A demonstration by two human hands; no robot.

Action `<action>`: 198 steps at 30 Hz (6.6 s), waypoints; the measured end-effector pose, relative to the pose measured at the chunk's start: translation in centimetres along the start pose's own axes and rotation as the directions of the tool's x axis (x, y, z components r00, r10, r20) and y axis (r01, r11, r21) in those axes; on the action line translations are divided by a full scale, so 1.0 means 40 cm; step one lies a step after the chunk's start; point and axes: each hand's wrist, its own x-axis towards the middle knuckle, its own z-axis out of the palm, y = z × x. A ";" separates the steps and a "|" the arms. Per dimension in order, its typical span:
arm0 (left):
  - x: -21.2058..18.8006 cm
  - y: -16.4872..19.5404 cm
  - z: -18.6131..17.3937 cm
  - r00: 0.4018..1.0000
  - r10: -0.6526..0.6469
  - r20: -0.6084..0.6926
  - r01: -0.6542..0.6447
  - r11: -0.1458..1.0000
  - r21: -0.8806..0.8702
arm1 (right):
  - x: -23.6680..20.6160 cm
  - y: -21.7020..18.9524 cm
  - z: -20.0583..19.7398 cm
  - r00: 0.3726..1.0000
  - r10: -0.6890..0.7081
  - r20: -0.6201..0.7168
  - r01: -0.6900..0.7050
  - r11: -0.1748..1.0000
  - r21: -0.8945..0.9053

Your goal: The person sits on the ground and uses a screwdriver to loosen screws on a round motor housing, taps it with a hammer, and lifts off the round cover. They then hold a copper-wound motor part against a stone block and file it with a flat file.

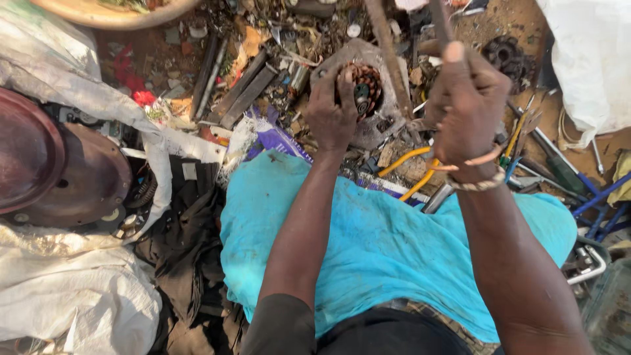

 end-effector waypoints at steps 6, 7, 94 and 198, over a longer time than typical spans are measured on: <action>0.027 -0.039 -0.039 0.983 0.020 0.185 -0.008 0.998 -0.061 | -0.256 -0.137 -0.101 0.923 0.382 -0.051 -0.343 0.874 0.343; 0.031 -0.045 -0.043 0.965 0.055 0.257 -0.040 0.997 -0.061 | -0.282 -0.142 -0.106 0.908 0.417 -0.043 -0.381 0.864 0.330; 0.038 -0.037 -0.032 0.912 -0.152 0.380 0.185 0.981 -0.053 | -0.384 -0.130 -0.127 0.847 0.521 -0.104 -0.488 0.840 0.235; 0.025 -0.041 -0.002 0.990 -0.004 0.140 0.010 0.999 -0.038 | -0.355 -0.033 -0.129 0.907 0.412 -0.086 -0.375 0.885 0.277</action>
